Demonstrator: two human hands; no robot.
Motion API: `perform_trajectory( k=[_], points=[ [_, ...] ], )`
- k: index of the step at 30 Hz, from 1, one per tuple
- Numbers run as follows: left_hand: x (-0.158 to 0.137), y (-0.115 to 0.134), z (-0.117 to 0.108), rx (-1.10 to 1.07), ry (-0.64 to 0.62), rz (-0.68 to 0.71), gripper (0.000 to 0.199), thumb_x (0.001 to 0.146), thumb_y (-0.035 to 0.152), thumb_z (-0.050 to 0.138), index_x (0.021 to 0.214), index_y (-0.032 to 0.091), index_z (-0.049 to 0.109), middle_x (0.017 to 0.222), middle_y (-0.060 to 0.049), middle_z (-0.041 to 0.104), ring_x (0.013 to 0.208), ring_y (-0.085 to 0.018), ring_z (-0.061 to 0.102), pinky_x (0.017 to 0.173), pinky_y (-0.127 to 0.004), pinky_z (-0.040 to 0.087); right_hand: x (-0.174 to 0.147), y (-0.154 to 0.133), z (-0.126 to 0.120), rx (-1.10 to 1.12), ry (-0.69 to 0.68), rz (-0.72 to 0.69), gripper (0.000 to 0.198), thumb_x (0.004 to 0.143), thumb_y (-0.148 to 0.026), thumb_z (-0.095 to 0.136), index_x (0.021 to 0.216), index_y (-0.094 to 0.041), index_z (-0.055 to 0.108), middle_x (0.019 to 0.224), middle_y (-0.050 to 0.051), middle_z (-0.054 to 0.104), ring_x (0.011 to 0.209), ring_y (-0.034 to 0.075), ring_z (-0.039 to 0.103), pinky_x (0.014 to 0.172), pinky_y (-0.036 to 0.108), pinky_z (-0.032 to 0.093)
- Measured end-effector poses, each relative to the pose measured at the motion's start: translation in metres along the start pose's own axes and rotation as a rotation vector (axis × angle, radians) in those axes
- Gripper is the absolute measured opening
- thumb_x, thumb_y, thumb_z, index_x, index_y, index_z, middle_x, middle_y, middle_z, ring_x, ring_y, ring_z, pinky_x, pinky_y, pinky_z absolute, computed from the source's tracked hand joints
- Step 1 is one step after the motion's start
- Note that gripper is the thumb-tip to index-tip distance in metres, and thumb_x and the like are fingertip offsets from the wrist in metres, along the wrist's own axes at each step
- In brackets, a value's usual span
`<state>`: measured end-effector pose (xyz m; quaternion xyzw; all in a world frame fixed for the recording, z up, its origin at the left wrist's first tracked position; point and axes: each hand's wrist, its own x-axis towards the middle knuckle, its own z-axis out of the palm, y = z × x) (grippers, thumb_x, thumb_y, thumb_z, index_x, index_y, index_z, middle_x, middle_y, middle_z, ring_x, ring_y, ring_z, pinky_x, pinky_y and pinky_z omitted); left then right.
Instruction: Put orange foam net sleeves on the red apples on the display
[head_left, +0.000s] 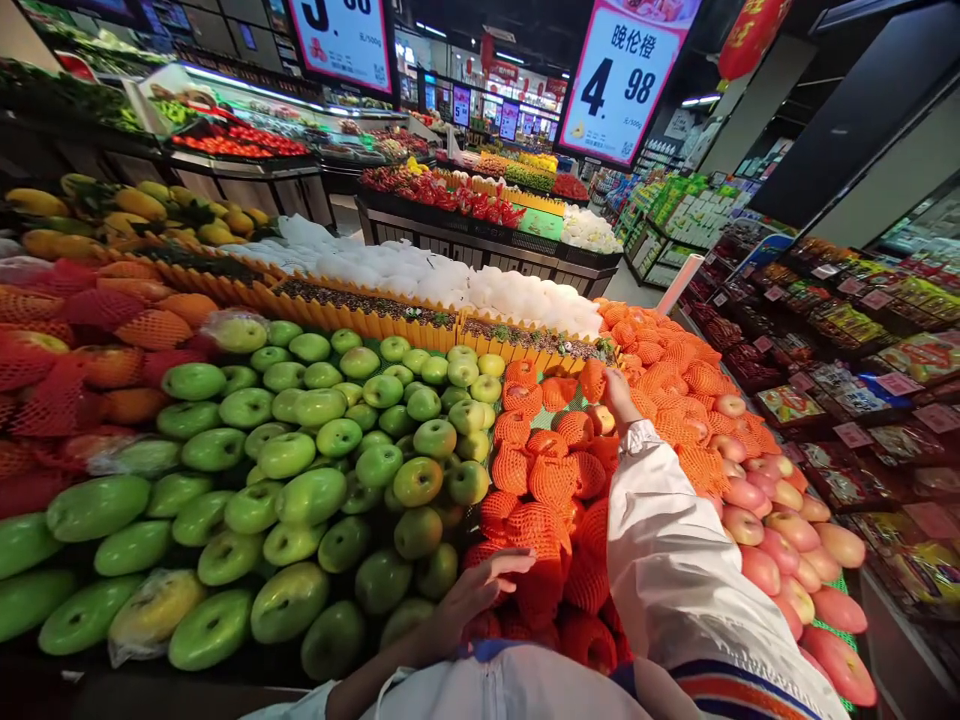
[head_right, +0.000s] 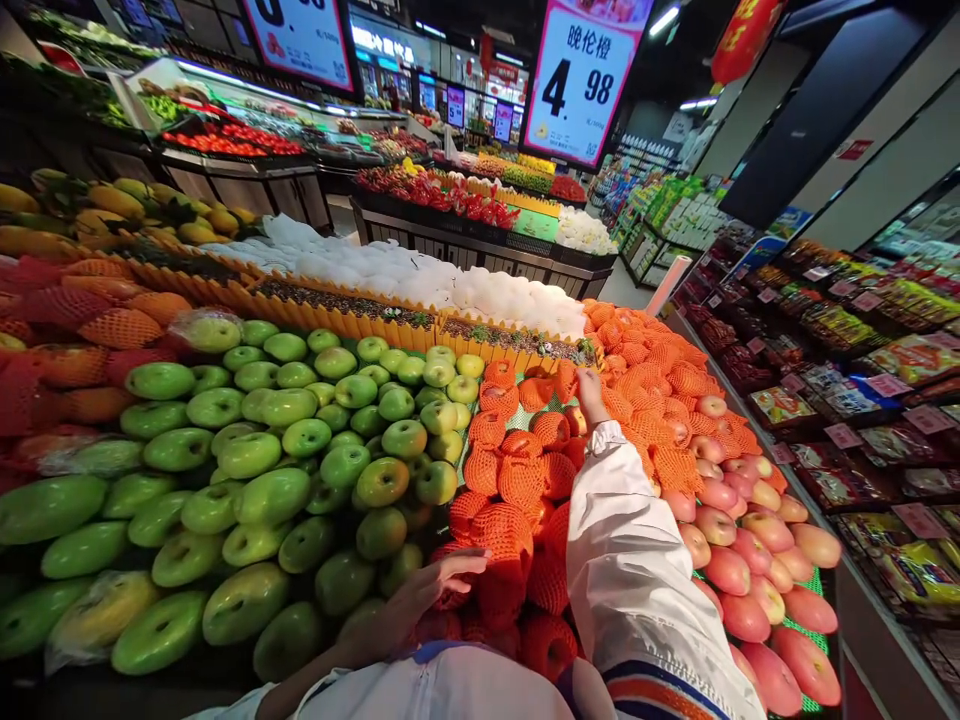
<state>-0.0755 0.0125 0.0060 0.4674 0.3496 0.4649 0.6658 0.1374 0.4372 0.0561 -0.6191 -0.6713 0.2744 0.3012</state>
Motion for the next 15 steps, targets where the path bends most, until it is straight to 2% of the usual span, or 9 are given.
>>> perform_trajectory(
  k=[3, 6, 9, 11, 13, 15],
  points=[
    [0.0, -0.002, 0.002, -0.014, -0.022, 0.009, 0.05, 0.098, 0.065, 0.047, 0.135, 0.042, 0.071, 0.157, -0.003, 0.058, 0.141, -0.034, 0.054, 0.11, -0.047, 0.047, 0.003, 0.006, -0.021, -0.111, -0.026, 0.038, 0.034, 0.104, -0.048, 0.056, 0.109, -0.016, 0.066, 0.104, 0.005, 0.069, 0.086, 0.015, 0.066, 0.082, 0.034, 0.056],
    [0.0, -0.005, 0.003, -0.017, -0.024, 0.013, 0.051, 0.098, 0.066, 0.046, 0.136, 0.042, 0.07, 0.155, -0.004, 0.06, 0.138, -0.035, 0.056, 0.109, -0.047, 0.047, -0.005, 0.02, -0.033, -0.302, -0.111, 0.066, 0.031, 0.096, -0.039, 0.069, 0.115, -0.015, 0.067, 0.108, 0.008, 0.072, 0.094, 0.02, 0.068, 0.088, 0.039, 0.055],
    [0.0, -0.01, 0.002, -0.012, -0.02, 0.033, 0.055, 0.097, 0.069, 0.046, 0.136, 0.038, 0.071, 0.153, -0.007, 0.062, 0.134, -0.035, 0.059, 0.105, -0.047, 0.048, -0.019, 0.036, -0.034, -0.523, -0.226, 0.082, 0.06, 0.07, -0.023, 0.091, 0.124, -0.014, 0.069, 0.113, 0.018, 0.073, 0.109, 0.033, 0.069, 0.094, 0.045, 0.051],
    [0.0, -0.013, 0.001, -0.01, -0.018, 0.039, 0.056, 0.097, 0.069, 0.046, 0.136, 0.037, 0.071, 0.152, -0.008, 0.063, 0.132, -0.035, 0.061, 0.103, -0.046, 0.049, -0.026, 0.044, -0.03, -0.642, -0.297, 0.071, 0.08, 0.059, -0.015, 0.094, 0.134, -0.015, 0.067, 0.121, 0.023, 0.071, 0.117, 0.038, 0.067, 0.095, 0.045, 0.05],
    [0.001, -0.014, 0.001, -0.007, -0.016, 0.032, 0.056, 0.097, 0.068, 0.046, 0.137, 0.037, 0.07, 0.151, -0.008, 0.063, 0.131, -0.035, 0.061, 0.103, -0.046, 0.048, -0.029, 0.049, -0.025, -0.731, -0.357, 0.04, 0.087, 0.062, -0.015, 0.092, 0.143, -0.017, 0.061, 0.127, 0.024, 0.069, 0.12, 0.038, 0.067, 0.095, 0.043, 0.05],
    [0.002, -0.014, 0.001, -0.007, -0.016, 0.025, 0.056, 0.098, 0.068, 0.046, 0.138, 0.037, 0.07, 0.151, -0.007, 0.063, 0.131, -0.035, 0.061, 0.103, -0.046, 0.048, -0.029, 0.052, -0.022, -0.803, -0.401, 0.003, 0.083, 0.071, -0.017, 0.087, 0.148, -0.019, 0.056, 0.128, 0.021, 0.07, 0.119, 0.036, 0.068, 0.095, 0.041, 0.051]
  ],
)
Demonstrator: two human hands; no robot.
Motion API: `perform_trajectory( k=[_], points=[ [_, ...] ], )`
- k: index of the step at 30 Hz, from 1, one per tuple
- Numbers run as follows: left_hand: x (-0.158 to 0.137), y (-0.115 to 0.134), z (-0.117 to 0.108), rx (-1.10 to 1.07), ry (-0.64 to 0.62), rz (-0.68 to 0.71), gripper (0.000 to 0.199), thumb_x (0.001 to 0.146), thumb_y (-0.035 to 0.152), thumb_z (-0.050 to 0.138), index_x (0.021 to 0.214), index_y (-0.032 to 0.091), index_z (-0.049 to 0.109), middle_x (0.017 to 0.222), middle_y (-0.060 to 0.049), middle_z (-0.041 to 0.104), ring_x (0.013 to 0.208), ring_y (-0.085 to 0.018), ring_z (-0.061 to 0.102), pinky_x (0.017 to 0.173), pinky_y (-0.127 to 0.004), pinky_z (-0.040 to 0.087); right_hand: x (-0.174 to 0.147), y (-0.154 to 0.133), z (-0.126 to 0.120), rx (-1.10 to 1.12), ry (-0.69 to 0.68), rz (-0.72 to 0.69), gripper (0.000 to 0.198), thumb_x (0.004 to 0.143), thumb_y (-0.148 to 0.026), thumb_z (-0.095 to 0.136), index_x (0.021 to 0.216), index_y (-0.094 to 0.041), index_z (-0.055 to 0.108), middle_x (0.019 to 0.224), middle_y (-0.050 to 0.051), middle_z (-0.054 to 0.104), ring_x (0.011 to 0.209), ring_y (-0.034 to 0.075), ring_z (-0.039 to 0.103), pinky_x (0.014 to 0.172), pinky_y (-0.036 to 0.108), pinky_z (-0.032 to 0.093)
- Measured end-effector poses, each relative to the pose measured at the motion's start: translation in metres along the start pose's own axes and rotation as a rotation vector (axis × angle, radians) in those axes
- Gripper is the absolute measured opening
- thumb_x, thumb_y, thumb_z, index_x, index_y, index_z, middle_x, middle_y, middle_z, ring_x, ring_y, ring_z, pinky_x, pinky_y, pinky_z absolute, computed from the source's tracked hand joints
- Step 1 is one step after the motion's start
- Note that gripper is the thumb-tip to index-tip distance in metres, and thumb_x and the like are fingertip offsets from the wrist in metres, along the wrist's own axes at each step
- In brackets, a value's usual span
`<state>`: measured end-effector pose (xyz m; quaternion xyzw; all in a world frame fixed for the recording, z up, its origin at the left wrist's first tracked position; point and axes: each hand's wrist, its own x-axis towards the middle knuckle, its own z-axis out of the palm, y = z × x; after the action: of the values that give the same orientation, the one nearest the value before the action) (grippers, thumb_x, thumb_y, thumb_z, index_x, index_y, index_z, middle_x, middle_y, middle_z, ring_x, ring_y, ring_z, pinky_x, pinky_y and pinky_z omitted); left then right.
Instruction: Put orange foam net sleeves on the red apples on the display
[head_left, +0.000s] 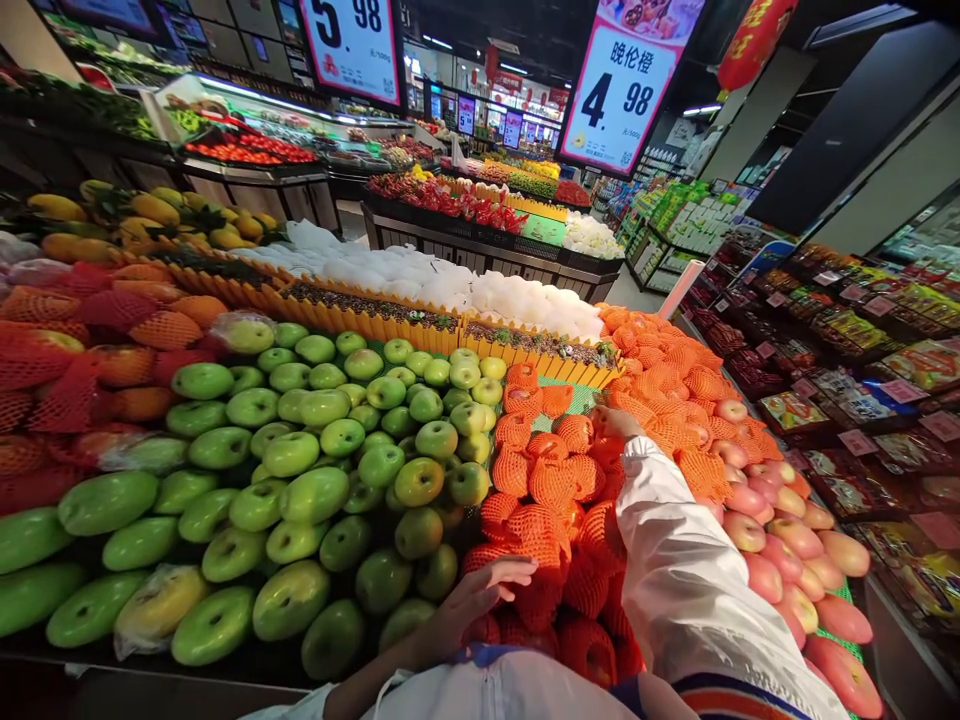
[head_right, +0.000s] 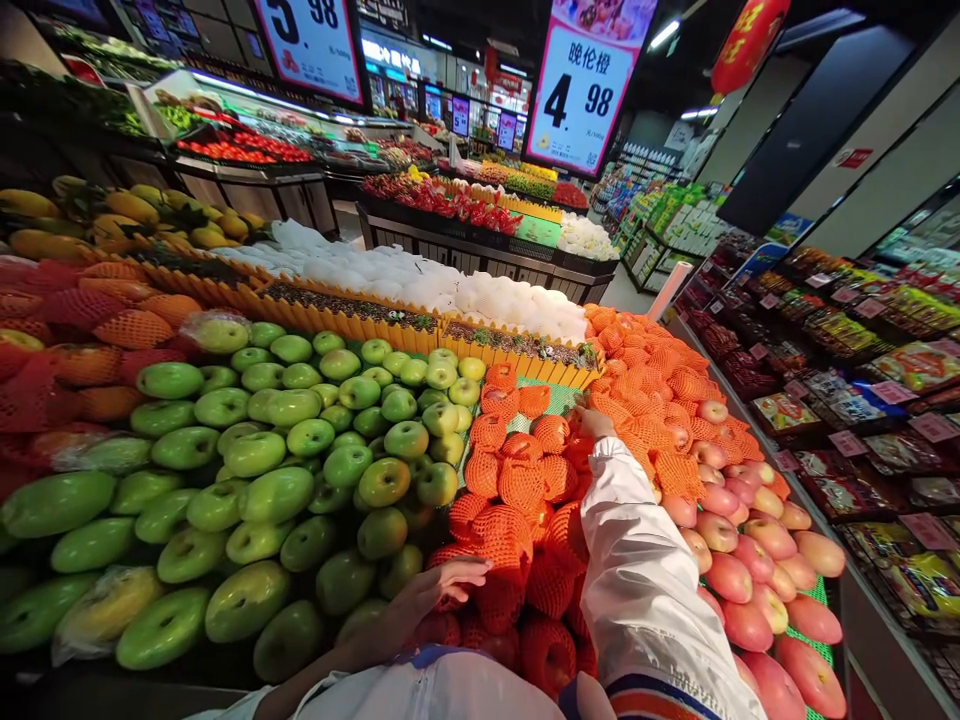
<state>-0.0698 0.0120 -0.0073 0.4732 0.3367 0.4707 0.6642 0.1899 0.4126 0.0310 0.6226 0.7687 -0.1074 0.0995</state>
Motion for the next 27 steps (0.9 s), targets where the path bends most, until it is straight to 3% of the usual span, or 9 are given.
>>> perform_trajectory(
  k=[3, 7, 11, 16, 19, 23, 27],
  points=[
    [0.001, 0.001, 0.001, 0.0, -0.004, 0.005, 0.055, 0.097, 0.068, 0.046, 0.137, 0.039, 0.07, 0.15, -0.007, 0.064, 0.131, -0.036, 0.061, 0.103, -0.048, 0.048, 0.001, -0.002, 0.0, -0.103, -0.016, -0.033, 0.074, 0.078, -0.02, 0.081, 0.148, -0.021, 0.054, 0.124, 0.019, 0.071, 0.115, 0.034, 0.069, 0.092, 0.04, 0.051],
    [0.0, -0.001, 0.003, 0.001, -0.006, 0.003, 0.052, 0.098, 0.064, 0.046, 0.136, 0.04, 0.07, 0.149, -0.007, 0.064, 0.13, -0.037, 0.062, 0.104, -0.051, 0.047, -0.005, -0.011, -0.001, -0.206, 0.013, -0.053, 0.078, 0.081, -0.016, 0.075, 0.153, -0.014, 0.044, 0.12, 0.021, 0.071, 0.112, 0.032, 0.07, 0.088, 0.036, 0.05],
    [-0.002, -0.005, 0.005, -0.006, -0.013, 0.002, 0.051, 0.097, 0.065, 0.047, 0.136, 0.041, 0.07, 0.148, -0.007, 0.065, 0.13, -0.037, 0.062, 0.103, -0.053, 0.046, -0.014, -0.022, -0.001, -0.268, 0.073, -0.052, 0.08, 0.081, -0.014, 0.073, 0.153, -0.007, 0.038, 0.137, 0.027, 0.06, 0.114, 0.031, 0.068, 0.086, 0.034, 0.05],
    [-0.003, -0.009, 0.003, -0.021, 0.001, -0.02, 0.052, 0.094, 0.069, 0.049, 0.132, 0.043, 0.073, 0.145, -0.007, 0.067, 0.129, -0.039, 0.061, 0.103, -0.056, 0.045, -0.029, -0.028, -0.011, -0.284, 0.16, -0.041, 0.056, 0.082, -0.018, 0.072, 0.134, -0.008, 0.055, 0.138, 0.026, 0.056, 0.108, 0.031, 0.07, 0.081, 0.034, 0.051],
    [-0.002, -0.011, 0.004, -0.035, 0.02, -0.036, 0.052, 0.09, 0.072, 0.051, 0.126, 0.044, 0.076, 0.142, -0.006, 0.069, 0.125, -0.039, 0.062, 0.101, -0.056, 0.045, -0.044, -0.03, -0.026, -0.27, 0.251, -0.04, 0.049, 0.087, -0.025, 0.068, 0.132, -0.008, 0.054, 0.137, 0.025, 0.056, 0.106, 0.03, 0.071, 0.078, 0.034, 0.051],
    [0.0, -0.017, 0.011, -0.111, 0.047, -0.065, 0.052, 0.088, 0.072, 0.052, 0.119, 0.041, 0.08, 0.136, -0.009, 0.072, 0.121, -0.039, 0.063, 0.098, -0.056, 0.045, -0.085, -0.039, -0.054, -0.182, 0.414, -0.112, 0.063, 0.085, -0.035, 0.071, 0.138, -0.01, 0.048, 0.139, 0.022, 0.055, 0.1, 0.03, 0.071, 0.074, 0.035, 0.052],
    [0.0, -0.026, 0.018, -0.279, 0.035, -0.122, 0.051, 0.086, 0.069, 0.061, 0.12, 0.035, 0.08, 0.134, -0.011, 0.073, 0.118, -0.036, 0.066, 0.095, -0.05, 0.047, -0.169, -0.06, -0.071, 0.044, 0.523, -0.434, 0.073, 0.076, -0.036, 0.079, 0.139, -0.015, 0.05, 0.14, 0.018, 0.057, 0.104, 0.032, 0.069, 0.075, 0.037, 0.056]
  ],
)
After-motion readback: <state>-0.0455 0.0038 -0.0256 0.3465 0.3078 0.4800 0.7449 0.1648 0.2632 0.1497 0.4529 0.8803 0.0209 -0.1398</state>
